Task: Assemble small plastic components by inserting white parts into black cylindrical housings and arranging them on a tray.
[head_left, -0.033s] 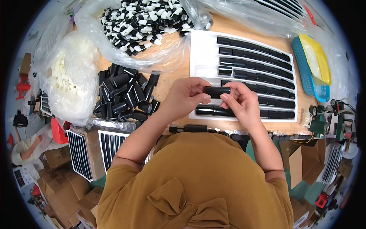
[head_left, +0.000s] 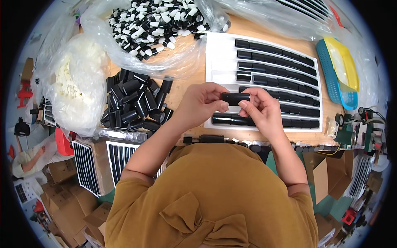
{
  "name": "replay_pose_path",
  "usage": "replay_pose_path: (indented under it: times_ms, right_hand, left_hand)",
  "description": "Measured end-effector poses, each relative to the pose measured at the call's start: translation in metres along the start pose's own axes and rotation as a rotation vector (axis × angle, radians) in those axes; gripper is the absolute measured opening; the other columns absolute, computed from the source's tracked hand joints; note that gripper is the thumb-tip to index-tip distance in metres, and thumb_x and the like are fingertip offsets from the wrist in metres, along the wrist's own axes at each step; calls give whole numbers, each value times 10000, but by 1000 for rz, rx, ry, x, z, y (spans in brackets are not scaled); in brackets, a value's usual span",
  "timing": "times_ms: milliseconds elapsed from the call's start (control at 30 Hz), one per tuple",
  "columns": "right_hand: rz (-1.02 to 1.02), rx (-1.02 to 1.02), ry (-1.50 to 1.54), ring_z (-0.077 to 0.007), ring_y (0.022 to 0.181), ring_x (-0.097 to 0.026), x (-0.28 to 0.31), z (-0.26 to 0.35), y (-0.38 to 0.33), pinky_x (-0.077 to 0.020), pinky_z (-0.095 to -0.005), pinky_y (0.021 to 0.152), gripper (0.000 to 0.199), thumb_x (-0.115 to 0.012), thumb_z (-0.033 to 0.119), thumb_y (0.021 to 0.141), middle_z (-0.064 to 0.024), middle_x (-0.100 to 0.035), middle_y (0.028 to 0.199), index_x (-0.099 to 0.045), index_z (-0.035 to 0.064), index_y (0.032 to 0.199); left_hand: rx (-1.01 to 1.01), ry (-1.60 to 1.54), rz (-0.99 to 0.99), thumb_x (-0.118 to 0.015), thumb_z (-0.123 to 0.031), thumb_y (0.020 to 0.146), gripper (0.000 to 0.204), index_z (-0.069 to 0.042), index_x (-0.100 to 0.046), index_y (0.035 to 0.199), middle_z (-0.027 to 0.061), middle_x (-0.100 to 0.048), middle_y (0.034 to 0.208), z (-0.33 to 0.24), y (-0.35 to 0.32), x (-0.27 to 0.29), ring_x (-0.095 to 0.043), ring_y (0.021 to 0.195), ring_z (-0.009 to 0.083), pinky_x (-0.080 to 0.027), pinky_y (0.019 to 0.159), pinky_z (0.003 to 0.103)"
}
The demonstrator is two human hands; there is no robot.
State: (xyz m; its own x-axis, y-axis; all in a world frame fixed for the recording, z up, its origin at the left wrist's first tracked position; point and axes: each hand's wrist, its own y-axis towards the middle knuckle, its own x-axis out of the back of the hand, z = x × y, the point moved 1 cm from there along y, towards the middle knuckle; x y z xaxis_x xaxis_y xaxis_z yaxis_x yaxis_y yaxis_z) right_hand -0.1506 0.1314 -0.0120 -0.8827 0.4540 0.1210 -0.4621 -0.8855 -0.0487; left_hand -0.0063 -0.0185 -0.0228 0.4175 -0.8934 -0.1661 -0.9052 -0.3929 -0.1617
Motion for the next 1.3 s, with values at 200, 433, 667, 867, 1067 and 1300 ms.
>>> replay_pose_path:
  times_ms: [200,433,667,867,1067,1300]
  right_hand:
    - [60,-147,300,-125,689,-647,0,-8,7,-528,-226,617,203,-603,62,918,-76,-651,765,-578,-17,1103]
    - [289,-215,251,-105,617,-623,-33,15,-12,-485,-213,562,176,-564,81,943,-56,-651,760,-558,-19,1088]
    - [446,-160,12,-48,534,-539,-21,18,-20,-411,-187,465,178,-571,96,938,-19,-617,688,-555,-13,1078]
    - [377,-127,0,-53,518,-535,-22,20,-18,-410,-196,456,164,-567,69,930,-33,-601,652,-562,-10,1074]
    - [45,-58,-238,-73,576,-529,-21,-27,1,-427,-199,516,232,-638,88,896,-16,-552,690,-571,-12,1094]
    - [-329,-45,-182,-27,607,-472,31,-45,7,-369,-171,501,238,-733,27,792,45,-515,706,-565,36,961]
  left_hand:
    - [39,206,65,-564,-157,951,288,35,-582,1165,119,-667,1029,-6,6,16,-652,943,179,-521,836,314]
    - [-2,-441,-107,-209,-646,957,769,-10,-387,1349,159,-403,1403,-1,15,-15,-351,1307,273,-256,1097,442]
    - [58,-333,-170,-188,-690,934,794,-26,-378,1326,157,-397,1370,-8,0,-37,-329,1319,265,-198,1115,444]
    - [-146,-353,-308,-269,-604,972,642,-36,-439,1217,134,-461,1289,8,4,-33,-382,1266,226,-252,1082,402]
    - [-517,545,-678,-530,-30,870,132,-30,-599,983,102,-622,933,28,78,64,-588,897,235,-464,808,345]
    - [-87,1564,-753,-577,-61,745,192,-43,-683,905,159,-640,1000,26,91,211,-598,909,366,-502,811,445]
